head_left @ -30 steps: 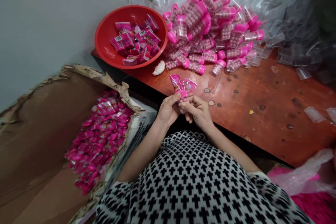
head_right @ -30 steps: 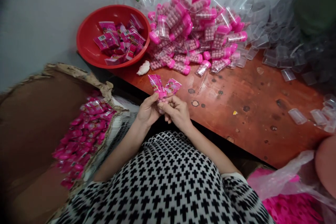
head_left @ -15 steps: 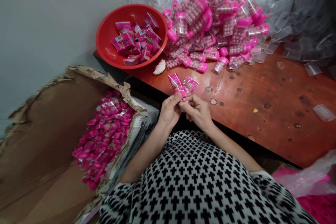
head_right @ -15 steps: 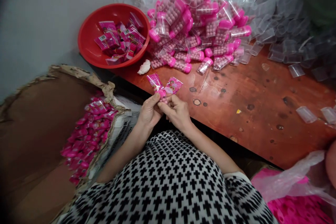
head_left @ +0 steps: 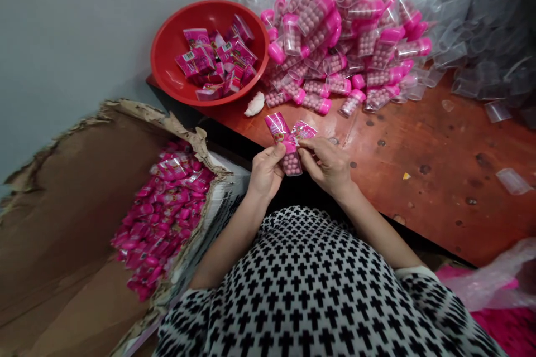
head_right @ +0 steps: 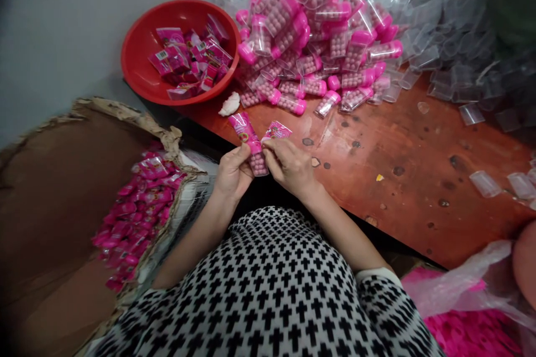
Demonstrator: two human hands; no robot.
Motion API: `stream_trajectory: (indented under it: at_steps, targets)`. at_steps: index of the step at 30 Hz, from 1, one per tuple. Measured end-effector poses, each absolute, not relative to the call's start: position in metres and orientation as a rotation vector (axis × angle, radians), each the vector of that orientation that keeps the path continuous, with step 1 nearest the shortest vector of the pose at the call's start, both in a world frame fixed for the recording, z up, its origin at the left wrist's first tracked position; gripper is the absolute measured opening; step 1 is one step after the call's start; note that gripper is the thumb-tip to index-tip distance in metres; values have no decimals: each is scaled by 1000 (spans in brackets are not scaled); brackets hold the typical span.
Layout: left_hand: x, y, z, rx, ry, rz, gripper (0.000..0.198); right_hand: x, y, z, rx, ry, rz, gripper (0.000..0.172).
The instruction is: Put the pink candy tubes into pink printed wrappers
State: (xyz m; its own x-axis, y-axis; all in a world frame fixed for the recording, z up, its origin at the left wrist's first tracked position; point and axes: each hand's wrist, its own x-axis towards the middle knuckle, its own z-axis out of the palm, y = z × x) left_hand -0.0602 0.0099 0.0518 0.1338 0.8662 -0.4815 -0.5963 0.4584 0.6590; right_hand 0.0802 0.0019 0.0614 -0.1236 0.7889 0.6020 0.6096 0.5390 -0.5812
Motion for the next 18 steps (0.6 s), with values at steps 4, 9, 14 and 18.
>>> stream_trajectory:
  at_steps: [4,9,14,18]
  targets:
    - [-60,8,51,391,920,1091,36,79,6,57,-1148,-1895,97,15]
    - [-59,6,51,429,946,1068,37,81,9,58,-1218,-2065,-49,18]
    - [-58,5,53,427,940,1086,37,84,12,62,-1268,-2154,16,22]
    - [-59,5,56,402,934,1084,38,88,14,62,-1194,-2093,207,18]
